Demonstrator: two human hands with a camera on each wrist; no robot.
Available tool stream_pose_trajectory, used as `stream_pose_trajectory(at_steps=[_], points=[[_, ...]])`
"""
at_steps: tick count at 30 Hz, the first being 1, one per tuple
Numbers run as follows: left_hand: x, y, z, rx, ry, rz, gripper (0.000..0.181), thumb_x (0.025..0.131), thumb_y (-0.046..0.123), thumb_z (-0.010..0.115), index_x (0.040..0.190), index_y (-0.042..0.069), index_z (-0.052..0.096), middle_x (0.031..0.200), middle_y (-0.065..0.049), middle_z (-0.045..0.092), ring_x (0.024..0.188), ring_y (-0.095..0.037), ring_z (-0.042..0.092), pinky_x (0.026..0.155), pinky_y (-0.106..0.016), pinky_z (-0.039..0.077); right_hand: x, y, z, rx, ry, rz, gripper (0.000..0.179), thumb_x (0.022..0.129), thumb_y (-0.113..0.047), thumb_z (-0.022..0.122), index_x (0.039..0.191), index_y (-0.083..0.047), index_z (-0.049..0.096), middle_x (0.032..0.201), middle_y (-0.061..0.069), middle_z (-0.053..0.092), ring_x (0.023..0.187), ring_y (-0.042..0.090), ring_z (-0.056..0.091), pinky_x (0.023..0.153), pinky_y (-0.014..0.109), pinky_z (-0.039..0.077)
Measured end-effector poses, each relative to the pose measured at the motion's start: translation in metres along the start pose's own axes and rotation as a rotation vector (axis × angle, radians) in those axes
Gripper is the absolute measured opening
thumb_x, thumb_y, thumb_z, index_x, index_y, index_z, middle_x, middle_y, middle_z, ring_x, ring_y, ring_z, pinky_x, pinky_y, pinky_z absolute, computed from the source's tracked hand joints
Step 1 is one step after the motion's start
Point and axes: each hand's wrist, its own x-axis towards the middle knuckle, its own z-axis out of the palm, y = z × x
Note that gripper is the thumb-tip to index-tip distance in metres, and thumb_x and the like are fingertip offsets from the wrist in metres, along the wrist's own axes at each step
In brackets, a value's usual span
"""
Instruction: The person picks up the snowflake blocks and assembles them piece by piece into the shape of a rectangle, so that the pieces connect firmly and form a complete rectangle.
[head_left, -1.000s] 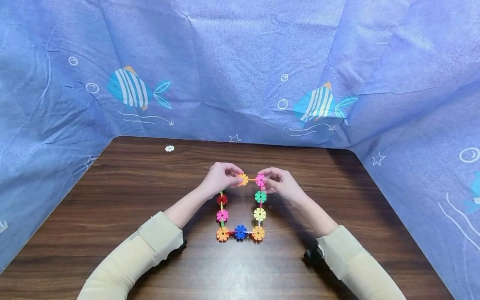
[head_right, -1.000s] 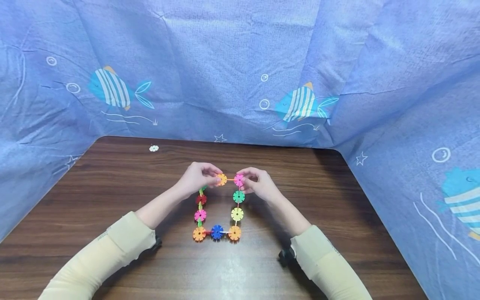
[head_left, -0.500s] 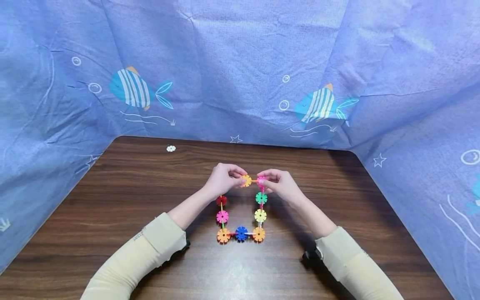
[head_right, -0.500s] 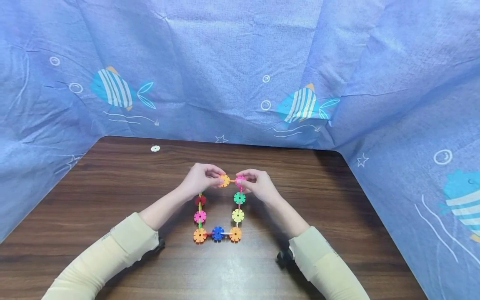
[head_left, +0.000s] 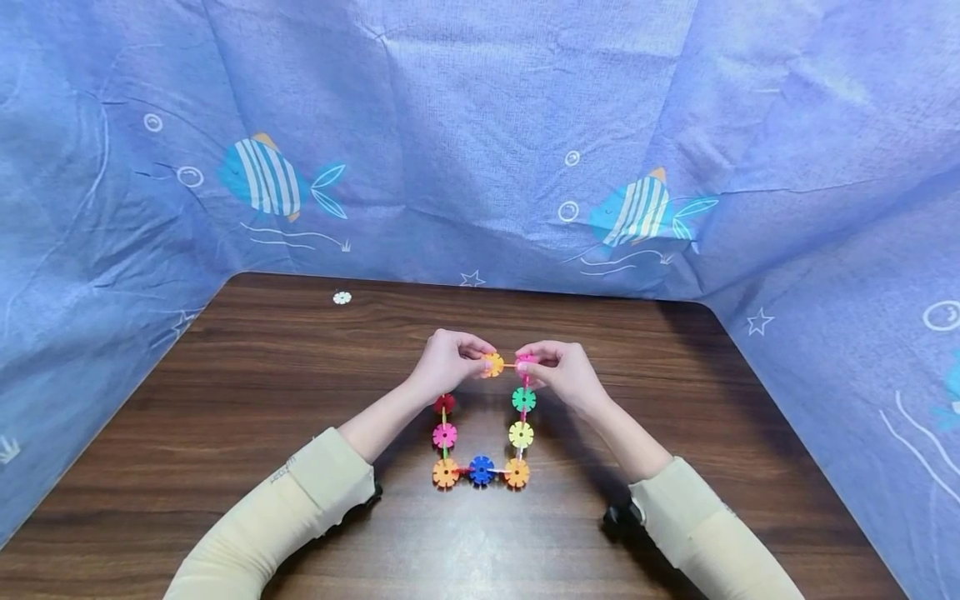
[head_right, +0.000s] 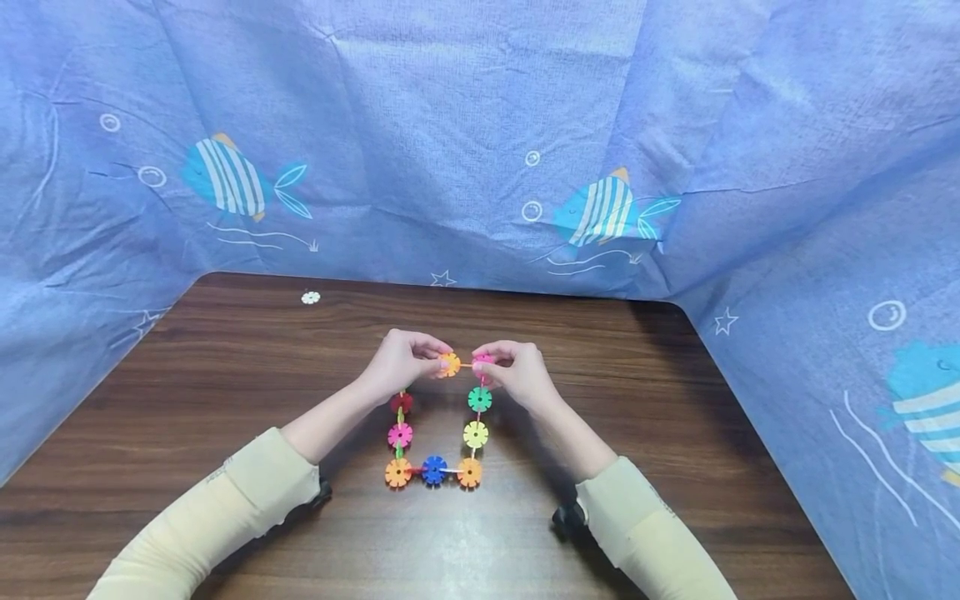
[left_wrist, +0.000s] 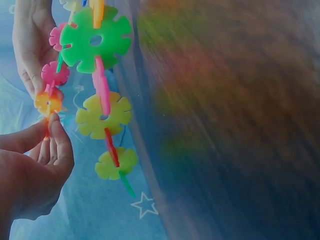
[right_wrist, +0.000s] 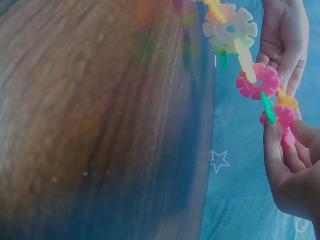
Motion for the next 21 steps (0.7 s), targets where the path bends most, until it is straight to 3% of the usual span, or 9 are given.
stream_pose_trajectory(at_steps=[8, 15, 21], points=[[-0.001, 0.003, 0.002, -0.024, -0.004, -0.024, 0.012, 0.079, 0.000, 0.072, 0.091, 0.002, 0.074, 0.079, -0.010, 0.072, 0.064, -0.012, 0.067, 0.065, -0.043, 0.056, -0.002, -0.003, 0.001, 0.040, 0.008, 0.007, 0.024, 0.084, -0.003, 0.069, 0.104, 0.009, 0.066, 0.089, 0.034, 0.065, 0.066, 0.015, 0.066, 0.063, 0.041, 0.057], [0.001, 0.002, 0.000, 0.024, -0.015, -0.002, 0.013, 0.079, 0.002, 0.073, 0.091, 0.003, 0.074, 0.080, -0.009, 0.072, 0.064, -0.011, 0.066, 0.058, -0.028, 0.055, -0.003, -0.007, 0.002, 0.038, -0.016, 0.018, 0.025, 0.084, -0.002, 0.068, 0.105, 0.012, 0.064, 0.085, 0.030, 0.066, 0.069, 0.019, 0.067, 0.064, 0.043, 0.057], [0.005, -0.001, -0.016, 0.105, -0.081, 0.058, 0.023, 0.078, 0.011, 0.077, 0.100, 0.005, 0.072, 0.087, -0.008, 0.073, 0.075, -0.015, 0.068, 0.067, -0.026, 0.056, 0.002, 0.004, 0.000, 0.046, -0.070, 0.029, 0.031, 0.084, -0.006, 0.070, 0.108, 0.012, 0.061, 0.092, 0.035, 0.063, 0.071, 0.019, 0.068, 0.064, 0.040, 0.057]])
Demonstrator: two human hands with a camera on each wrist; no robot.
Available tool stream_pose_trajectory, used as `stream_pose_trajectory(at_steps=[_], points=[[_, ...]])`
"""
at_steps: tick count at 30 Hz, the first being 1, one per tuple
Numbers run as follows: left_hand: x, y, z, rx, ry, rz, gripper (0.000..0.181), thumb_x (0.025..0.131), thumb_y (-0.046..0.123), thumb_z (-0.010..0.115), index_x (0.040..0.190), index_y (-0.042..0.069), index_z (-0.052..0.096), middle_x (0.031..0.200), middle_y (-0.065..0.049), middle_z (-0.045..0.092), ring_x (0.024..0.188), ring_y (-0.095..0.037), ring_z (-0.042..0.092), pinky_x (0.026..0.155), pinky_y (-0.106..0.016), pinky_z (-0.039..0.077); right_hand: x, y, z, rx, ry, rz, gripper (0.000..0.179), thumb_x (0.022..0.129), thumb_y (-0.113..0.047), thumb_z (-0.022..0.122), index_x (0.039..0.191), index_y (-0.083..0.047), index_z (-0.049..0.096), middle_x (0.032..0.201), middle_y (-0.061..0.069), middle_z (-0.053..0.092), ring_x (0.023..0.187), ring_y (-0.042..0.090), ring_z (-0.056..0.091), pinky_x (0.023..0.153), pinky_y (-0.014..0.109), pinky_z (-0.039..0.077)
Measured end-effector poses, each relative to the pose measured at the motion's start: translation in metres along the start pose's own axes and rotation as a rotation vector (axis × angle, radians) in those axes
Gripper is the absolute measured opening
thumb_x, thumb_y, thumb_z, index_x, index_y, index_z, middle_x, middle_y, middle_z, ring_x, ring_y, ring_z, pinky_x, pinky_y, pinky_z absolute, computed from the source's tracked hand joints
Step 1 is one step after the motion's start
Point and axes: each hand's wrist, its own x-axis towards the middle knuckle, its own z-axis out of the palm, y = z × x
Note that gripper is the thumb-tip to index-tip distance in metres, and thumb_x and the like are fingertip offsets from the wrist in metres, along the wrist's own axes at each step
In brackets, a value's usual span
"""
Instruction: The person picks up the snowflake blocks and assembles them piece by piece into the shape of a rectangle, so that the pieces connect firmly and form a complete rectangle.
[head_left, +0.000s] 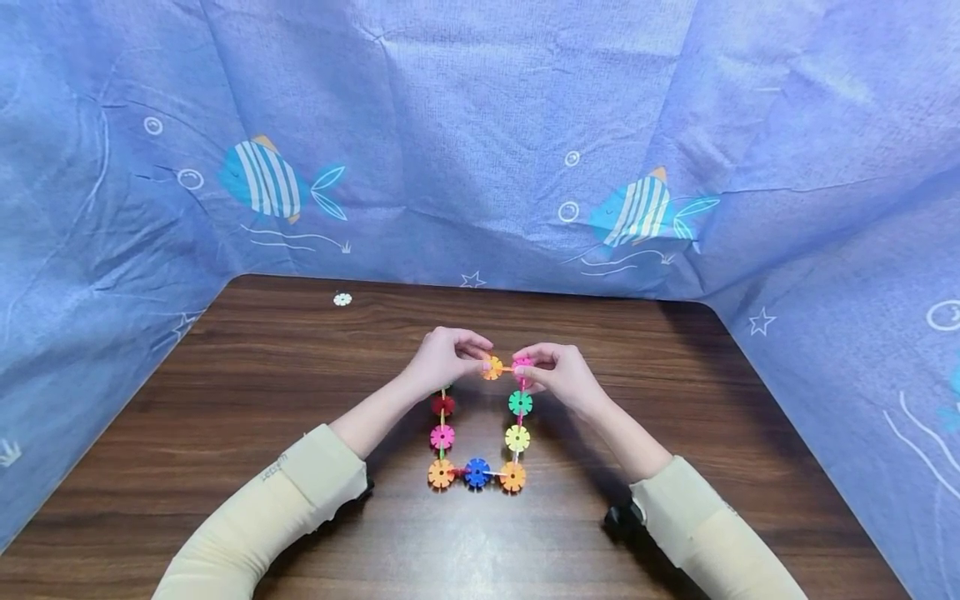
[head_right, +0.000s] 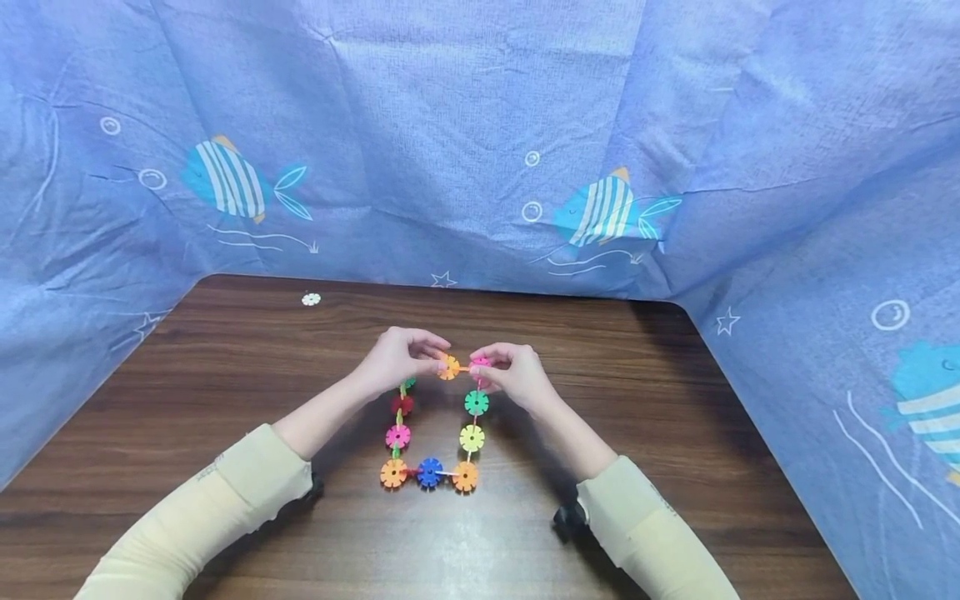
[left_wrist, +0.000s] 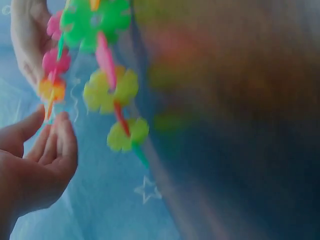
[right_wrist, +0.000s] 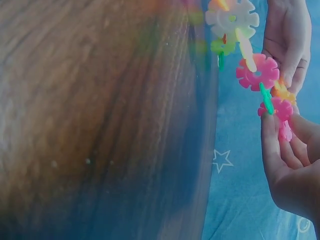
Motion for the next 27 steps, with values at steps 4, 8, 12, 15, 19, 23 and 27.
stream_pose_trajectory(at_steps=[4, 8, 12, 15, 19, 23, 27], points=[[0.003, -0.008, -0.026, 0.094, -0.016, 0.042, 0.034, 0.077, 0.017, 0.079, 0.108, 0.006, 0.069, 0.095, -0.009, 0.072, 0.085, -0.020, 0.068, 0.077, -0.029, 0.054, -0.001, 0.001, -0.005, 0.013, -0.012, 0.011, 0.034, 0.085, -0.005, 0.068, 0.111, 0.015, 0.058, 0.094, 0.034, 0.064, 0.075, 0.023, 0.068, 0.064, 0.038, 0.057], [0.004, -0.019, -0.058, 0.182, 0.006, 0.060, 0.041, 0.077, 0.019, 0.078, 0.114, 0.005, 0.066, 0.106, -0.011, 0.070, 0.098, -0.025, 0.065, 0.090, -0.038, 0.049, -0.002, 0.003, -0.012, 0.006, -0.015, 0.020, 0.035, 0.086, -0.005, 0.067, 0.113, 0.015, 0.057, 0.097, 0.035, 0.063, 0.072, 0.020, 0.068, 0.064, 0.038, 0.057], [0.004, -0.035, -0.089, 0.268, 0.025, 0.074, 0.048, 0.078, 0.022, 0.078, 0.121, 0.005, 0.062, 0.116, -0.012, 0.066, 0.112, -0.028, 0.059, 0.099, -0.043, 0.041, -0.003, 0.004, -0.018, -0.015, -0.023, 0.022, 0.035, 0.086, -0.007, 0.068, 0.113, 0.013, 0.057, 0.098, 0.035, 0.063, 0.069, 0.018, 0.067, 0.065, 0.039, 0.058], [0.005, -0.050, -0.109, 0.297, 0.037, 0.070, 0.052, 0.079, 0.022, 0.077, 0.124, 0.004, 0.059, 0.121, -0.014, 0.063, 0.118, -0.030, 0.055, 0.101, -0.045, 0.039, -0.003, 0.004, -0.020, -0.016, -0.030, 0.024, 0.036, 0.087, -0.008, 0.067, 0.114, 0.013, 0.057, 0.098, 0.036, 0.062, 0.069, 0.018, 0.068, 0.066, 0.040, 0.057], [0.006, -0.072, -0.133, 0.348, 0.057, 0.040, 0.056, 0.079, 0.022, 0.077, 0.127, 0.003, 0.056, 0.125, -0.017, 0.060, 0.121, -0.033, 0.051, 0.102, -0.048, 0.037, -0.003, 0.004, -0.022, -0.015, -0.035, 0.033, 0.036, 0.087, -0.006, 0.066, 0.115, 0.014, 0.056, 0.100, 0.037, 0.061, 0.074, 0.021, 0.068, 0.066, 0.041, 0.057], [0.007, -0.094, -0.150, 0.394, 0.050, -0.004, 0.058, 0.081, 0.025, 0.076, 0.129, 0.003, 0.054, 0.128, -0.019, 0.057, 0.122, -0.038, 0.048, 0.100, -0.051, 0.037, -0.002, 0.006, -0.024, -0.023, -0.043, 0.035, 0.037, 0.087, -0.007, 0.067, 0.115, 0.014, 0.056, 0.101, 0.037, 0.061, 0.075, 0.023, 0.068, 0.066, 0.040, 0.057], [0.007, -0.112, -0.162, 0.409, 0.030, -0.060, 0.061, 0.082, 0.024, 0.074, 0.133, 0.003, 0.049, 0.134, -0.020, 0.052, 0.124, -0.040, 0.045, 0.101, -0.053, 0.035, -0.001, 0.007, -0.025, -0.024, -0.061, 0.032, 0.038, 0.087, -0.007, 0.067, 0.116, 0.014, 0.055, 0.100, 0.037, 0.061, 0.070, 0.017, 0.067, 0.066, 0.041, 0.057]])
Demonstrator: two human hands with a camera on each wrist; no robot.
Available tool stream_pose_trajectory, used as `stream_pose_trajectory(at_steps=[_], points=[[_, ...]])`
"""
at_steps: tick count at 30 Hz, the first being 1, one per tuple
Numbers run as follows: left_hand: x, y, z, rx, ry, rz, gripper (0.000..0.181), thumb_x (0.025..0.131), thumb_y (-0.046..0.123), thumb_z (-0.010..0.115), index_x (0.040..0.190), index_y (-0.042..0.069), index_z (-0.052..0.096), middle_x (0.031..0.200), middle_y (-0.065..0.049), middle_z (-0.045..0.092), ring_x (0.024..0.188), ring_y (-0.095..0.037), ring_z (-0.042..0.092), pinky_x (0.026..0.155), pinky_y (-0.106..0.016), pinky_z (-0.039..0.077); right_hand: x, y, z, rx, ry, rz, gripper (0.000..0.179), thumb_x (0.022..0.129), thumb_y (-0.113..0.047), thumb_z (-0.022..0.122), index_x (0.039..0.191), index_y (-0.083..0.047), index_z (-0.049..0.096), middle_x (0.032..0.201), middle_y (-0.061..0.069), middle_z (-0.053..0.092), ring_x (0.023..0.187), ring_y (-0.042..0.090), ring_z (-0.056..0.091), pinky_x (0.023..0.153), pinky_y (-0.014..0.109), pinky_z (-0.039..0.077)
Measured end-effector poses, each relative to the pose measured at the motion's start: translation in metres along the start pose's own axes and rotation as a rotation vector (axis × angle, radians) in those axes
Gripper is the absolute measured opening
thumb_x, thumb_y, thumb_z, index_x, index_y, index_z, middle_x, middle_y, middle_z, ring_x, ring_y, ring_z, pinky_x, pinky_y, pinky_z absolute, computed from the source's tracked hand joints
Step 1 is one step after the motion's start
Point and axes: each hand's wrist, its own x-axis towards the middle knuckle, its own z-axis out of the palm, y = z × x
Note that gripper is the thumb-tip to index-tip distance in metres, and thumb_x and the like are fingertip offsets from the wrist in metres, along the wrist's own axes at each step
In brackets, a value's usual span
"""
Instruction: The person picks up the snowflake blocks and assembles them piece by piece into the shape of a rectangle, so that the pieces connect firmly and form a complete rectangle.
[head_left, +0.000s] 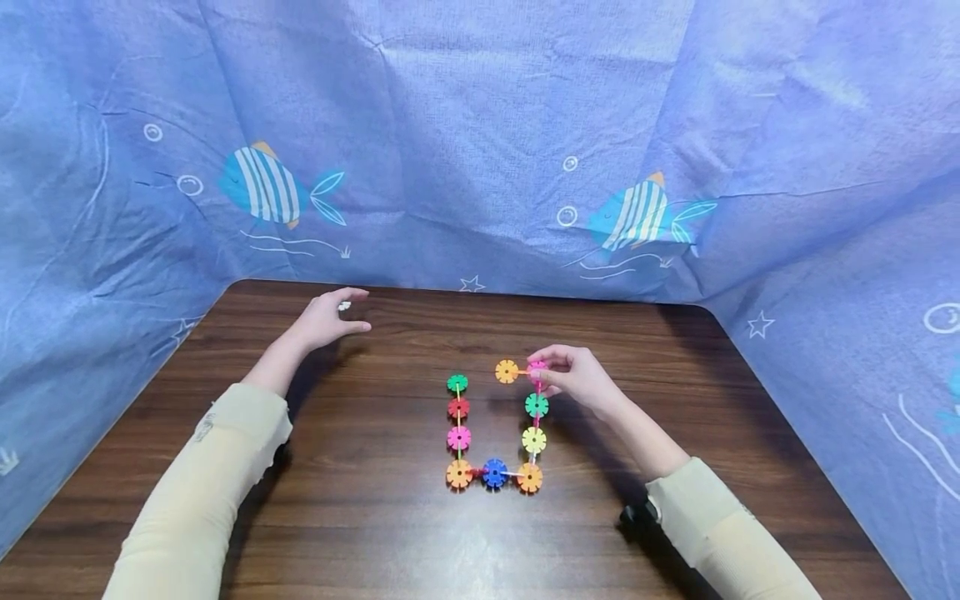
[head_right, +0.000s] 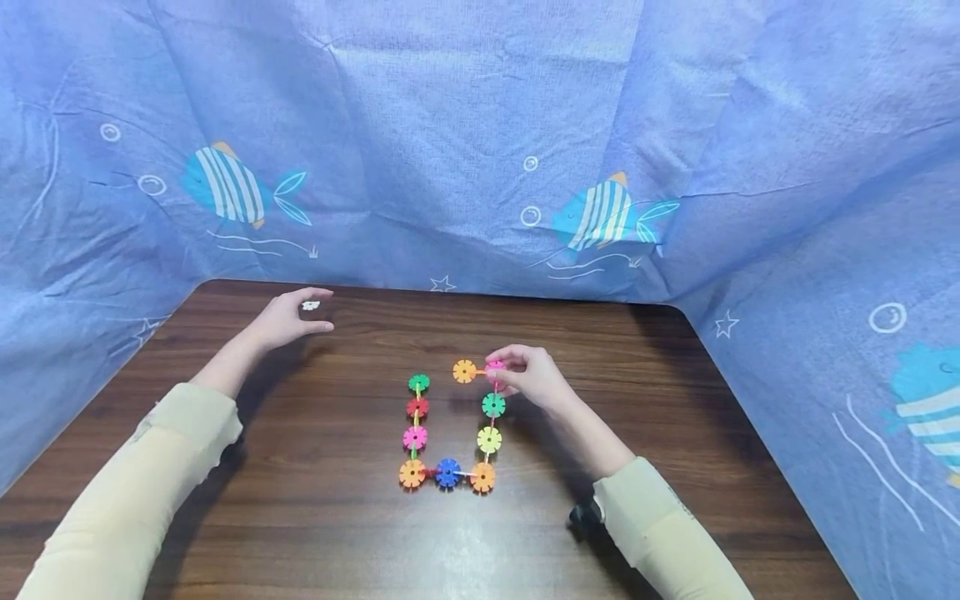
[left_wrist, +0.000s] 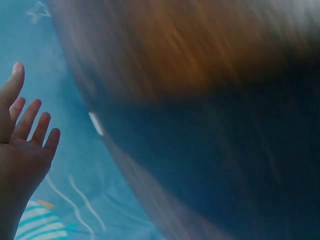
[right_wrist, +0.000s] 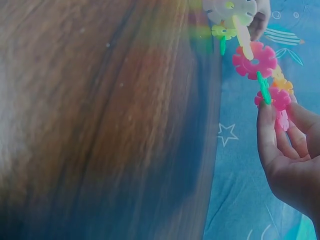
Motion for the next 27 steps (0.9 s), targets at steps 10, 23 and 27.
stream_pose_trajectory(at_steps=[10, 23, 27], points=[[-0.001, -0.031, 0.004, 0.118, -0.118, -0.138, 0.068, 0.085, 0.020, 0.070, 0.141, -0.001, 0.036, 0.142, -0.031, 0.035, 0.132, -0.047, 0.030, 0.107, -0.057, 0.026, -0.002, 0.007, 0.000, -0.003, -0.026, 0.028, 0.040, 0.086, -0.009, 0.069, 0.116, 0.013, 0.055, 0.100, 0.036, 0.062, 0.070, 0.018, 0.067, 0.067, 0.040, 0.057], [0.000, -0.034, 0.007, 0.139, -0.113, -0.102, 0.071, 0.083, 0.018, 0.072, 0.138, -0.009, 0.036, 0.135, -0.033, 0.041, 0.133, -0.047, 0.027, 0.110, -0.055, 0.021, -0.006, 0.002, -0.001, -0.018, -0.028, 0.030, 0.038, 0.086, -0.008, 0.068, 0.115, 0.012, 0.056, 0.097, 0.032, 0.064, 0.069, 0.021, 0.066, 0.068, 0.046, 0.056], [0.001, -0.034, 0.005, 0.078, -0.097, -0.072, 0.065, 0.078, 0.011, 0.076, 0.133, -0.007, 0.044, 0.114, -0.024, 0.057, 0.118, -0.040, 0.046, 0.104, -0.052, 0.030, -0.005, 0.001, -0.002, -0.027, -0.033, 0.031, 0.038, 0.087, -0.009, 0.068, 0.116, 0.013, 0.056, 0.097, 0.032, 0.063, 0.070, 0.020, 0.066, 0.069, 0.047, 0.056]])
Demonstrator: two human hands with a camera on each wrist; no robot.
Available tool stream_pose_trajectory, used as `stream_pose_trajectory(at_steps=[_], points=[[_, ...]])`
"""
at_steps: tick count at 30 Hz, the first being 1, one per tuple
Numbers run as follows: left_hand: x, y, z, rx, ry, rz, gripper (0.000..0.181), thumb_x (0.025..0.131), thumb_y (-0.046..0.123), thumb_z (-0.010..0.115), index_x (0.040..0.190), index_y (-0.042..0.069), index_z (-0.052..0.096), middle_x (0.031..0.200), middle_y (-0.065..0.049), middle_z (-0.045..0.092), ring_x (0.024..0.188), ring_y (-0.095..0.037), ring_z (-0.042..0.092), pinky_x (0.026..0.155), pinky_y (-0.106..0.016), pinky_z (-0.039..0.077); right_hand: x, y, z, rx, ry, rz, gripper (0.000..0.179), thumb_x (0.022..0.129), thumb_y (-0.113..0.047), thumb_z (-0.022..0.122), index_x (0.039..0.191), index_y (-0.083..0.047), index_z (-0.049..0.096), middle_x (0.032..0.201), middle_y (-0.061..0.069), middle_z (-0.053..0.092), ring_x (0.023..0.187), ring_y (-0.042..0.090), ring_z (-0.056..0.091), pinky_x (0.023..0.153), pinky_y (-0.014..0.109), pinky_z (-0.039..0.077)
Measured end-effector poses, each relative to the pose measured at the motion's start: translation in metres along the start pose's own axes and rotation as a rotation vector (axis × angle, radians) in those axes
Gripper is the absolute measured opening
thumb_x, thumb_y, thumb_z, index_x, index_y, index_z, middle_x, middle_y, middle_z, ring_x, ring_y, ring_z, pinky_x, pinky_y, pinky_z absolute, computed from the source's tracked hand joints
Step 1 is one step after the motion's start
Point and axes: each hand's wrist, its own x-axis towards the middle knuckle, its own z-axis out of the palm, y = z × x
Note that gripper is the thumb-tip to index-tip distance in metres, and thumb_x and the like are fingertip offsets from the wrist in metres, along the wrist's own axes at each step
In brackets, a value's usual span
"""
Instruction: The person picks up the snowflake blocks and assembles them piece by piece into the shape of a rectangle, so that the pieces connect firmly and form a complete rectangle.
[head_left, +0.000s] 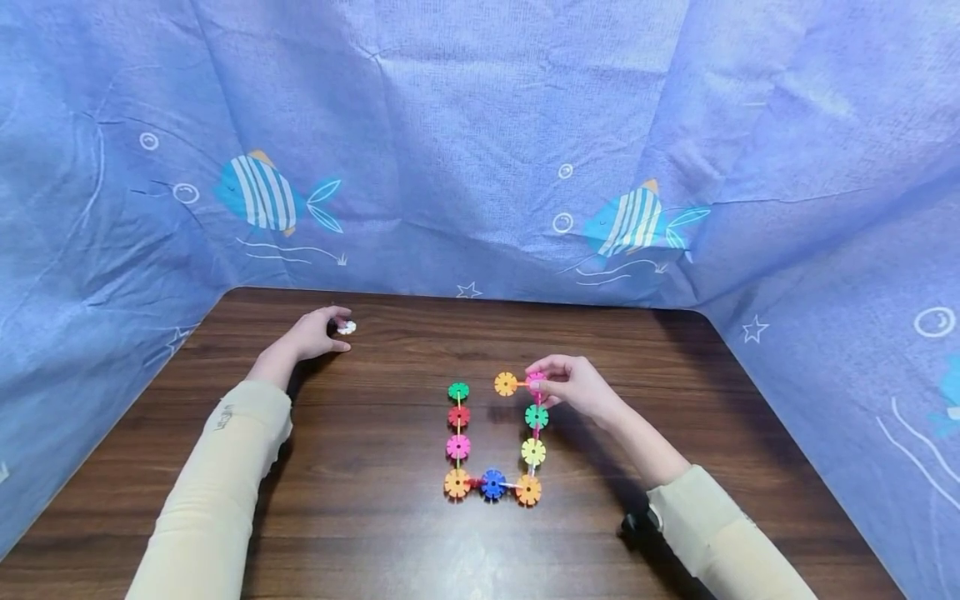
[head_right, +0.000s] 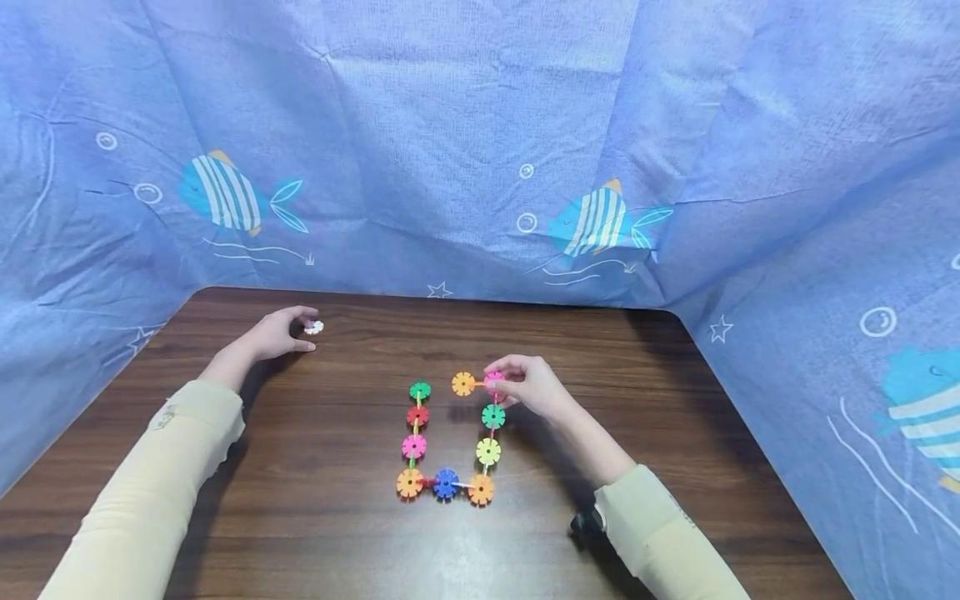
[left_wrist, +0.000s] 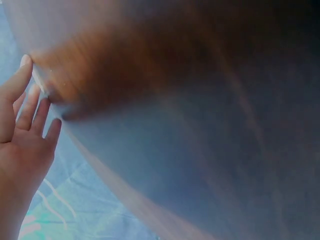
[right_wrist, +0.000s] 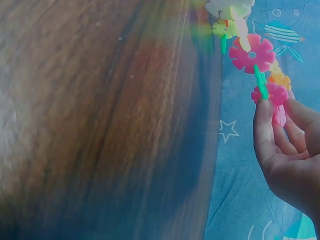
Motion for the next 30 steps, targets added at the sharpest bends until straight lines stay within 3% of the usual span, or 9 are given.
stream_pose_trajectory(at_steps=[3, 9, 13, 19, 24, 30], points=[[-0.001, -0.002, 0.000, -0.056, 0.002, 0.002, 0.062, 0.076, 0.004, 0.077, 0.130, -0.006, 0.048, 0.105, -0.021, 0.061, 0.106, -0.036, 0.053, 0.100, -0.049, 0.034, 0.000, 0.001, 0.000, -0.006, -0.004, -0.004, 0.038, 0.087, -0.010, 0.068, 0.115, 0.013, 0.057, 0.099, 0.034, 0.063, 0.070, 0.017, 0.066, 0.069, 0.047, 0.056], [-0.002, 0.001, 0.000, -0.045, -0.008, -0.002, 0.049, 0.081, 0.002, 0.071, 0.126, -0.006, 0.053, 0.119, -0.025, 0.059, 0.112, -0.039, 0.052, 0.099, -0.051, 0.038, 0.001, 0.002, -0.001, -0.006, -0.009, -0.008, 0.039, 0.086, -0.012, 0.069, 0.115, 0.012, 0.057, 0.099, 0.034, 0.062, 0.070, 0.018, 0.066, 0.068, 0.044, 0.057], [-0.001, 0.005, 0.002, -0.015, -0.009, 0.001, 0.035, 0.081, 0.002, 0.070, 0.115, -0.004, 0.062, 0.106, -0.022, 0.064, 0.102, -0.035, 0.057, 0.091, -0.048, 0.043, 0.001, 0.001, -0.001, 0.000, -0.009, 0.008, 0.037, 0.088, -0.011, 0.067, 0.115, 0.011, 0.055, 0.102, 0.034, 0.062, 0.070, 0.018, 0.066, 0.068, 0.042, 0.057], [0.000, 0.012, 0.004, 0.016, -0.006, 0.031, 0.030, 0.076, 0.002, 0.075, 0.105, -0.002, 0.069, 0.093, -0.016, 0.068, 0.088, -0.029, 0.059, 0.081, -0.040, 0.046, 0.003, 0.001, -0.001, -0.013, -0.011, 0.038, 0.032, 0.090, -0.009, 0.063, 0.115, 0.010, 0.054, 0.103, 0.034, 0.062, 0.069, 0.015, 0.065, 0.067, 0.043, 0.057], [-0.001, 0.027, 0.005, 0.013, -0.002, 0.061, 0.023, 0.079, 0.007, 0.075, 0.101, 0.001, 0.071, 0.088, -0.010, 0.070, 0.081, -0.022, 0.058, 0.074, -0.033, 0.044, 0.003, 0.001, -0.001, -0.029, -0.015, 0.010, 0.030, 0.091, -0.008, 0.062, 0.117, 0.005, 0.056, 0.105, 0.032, 0.062, 0.070, 0.015, 0.063, 0.063, 0.038, 0.056], [-0.003, 0.053, 0.009, -0.027, 0.071, 0.142, 0.021, 0.081, 0.006, 0.072, 0.101, 0.000, 0.072, 0.079, -0.007, 0.071, 0.071, -0.015, 0.059, 0.066, -0.027, 0.045, 0.001, -0.002, -0.001, -0.056, -0.024, -0.017, 0.028, 0.091, -0.012, 0.062, 0.116, 0.001, 0.061, 0.099, 0.031, 0.062, 0.069, 0.016, 0.060, 0.061, 0.035, 0.055]])
